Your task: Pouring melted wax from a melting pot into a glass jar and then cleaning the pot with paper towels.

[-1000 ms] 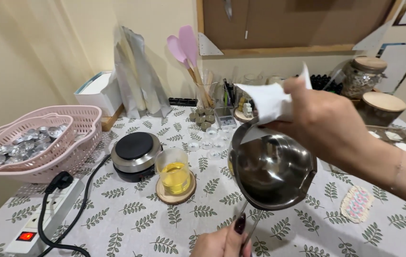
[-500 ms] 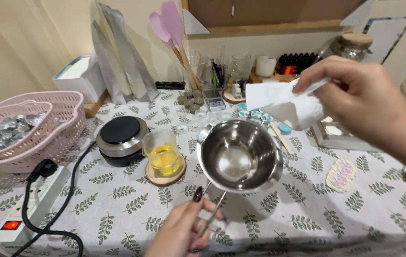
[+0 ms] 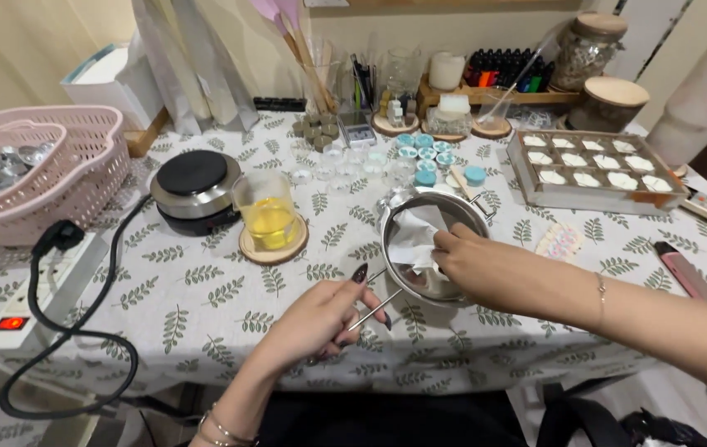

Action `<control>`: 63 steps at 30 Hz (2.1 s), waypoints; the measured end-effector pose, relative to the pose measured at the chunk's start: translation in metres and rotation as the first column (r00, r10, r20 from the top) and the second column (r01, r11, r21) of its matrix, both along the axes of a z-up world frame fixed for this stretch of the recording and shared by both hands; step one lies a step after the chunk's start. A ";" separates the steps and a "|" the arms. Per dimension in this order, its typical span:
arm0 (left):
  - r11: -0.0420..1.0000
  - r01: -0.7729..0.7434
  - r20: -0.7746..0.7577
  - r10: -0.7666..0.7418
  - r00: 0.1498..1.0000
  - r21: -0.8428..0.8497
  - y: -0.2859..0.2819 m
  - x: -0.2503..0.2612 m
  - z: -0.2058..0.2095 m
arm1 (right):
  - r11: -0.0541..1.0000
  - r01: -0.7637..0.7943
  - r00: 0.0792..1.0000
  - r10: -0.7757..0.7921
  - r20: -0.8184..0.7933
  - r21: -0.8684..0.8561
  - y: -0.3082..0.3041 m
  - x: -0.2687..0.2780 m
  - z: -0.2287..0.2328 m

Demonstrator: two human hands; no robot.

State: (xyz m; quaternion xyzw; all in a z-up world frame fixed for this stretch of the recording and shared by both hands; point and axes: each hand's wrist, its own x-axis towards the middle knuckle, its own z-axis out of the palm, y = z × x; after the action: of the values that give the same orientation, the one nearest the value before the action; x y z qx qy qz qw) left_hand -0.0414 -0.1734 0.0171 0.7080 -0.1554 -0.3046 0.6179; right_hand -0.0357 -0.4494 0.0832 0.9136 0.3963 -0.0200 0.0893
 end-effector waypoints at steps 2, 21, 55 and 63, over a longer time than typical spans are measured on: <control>1.000 -0.004 -0.049 0.004 0.999 -0.009 0.001 -0.003 -0.002 | 0.999 0.032 0.999 -0.034 -0.036 -0.042 0.011 -0.004 0.010; 0.913 0.018 -0.475 -0.228 0.850 -0.407 -0.010 -0.031 -0.058 | 0.999 -0.044 0.998 0.043 -0.043 -0.021 0.018 0.017 -0.035; 0.968 -0.049 -0.408 -0.058 0.911 -0.247 -0.030 -0.056 -0.044 | 0.961 0.089 0.949 -0.002 -0.315 0.261 0.033 0.023 -0.034; 0.966 -0.083 -0.437 -0.034 0.899 -0.247 -0.030 -0.056 -0.049 | 0.961 -0.077 0.942 -0.017 0.334 0.267 0.010 0.048 -0.059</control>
State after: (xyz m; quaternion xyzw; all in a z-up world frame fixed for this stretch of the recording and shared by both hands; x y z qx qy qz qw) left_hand -0.0971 -0.2033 -0.0321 0.5365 -0.0423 -0.4249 0.7279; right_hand 0.0125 -0.4391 0.0246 0.9010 0.3883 0.1914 0.0270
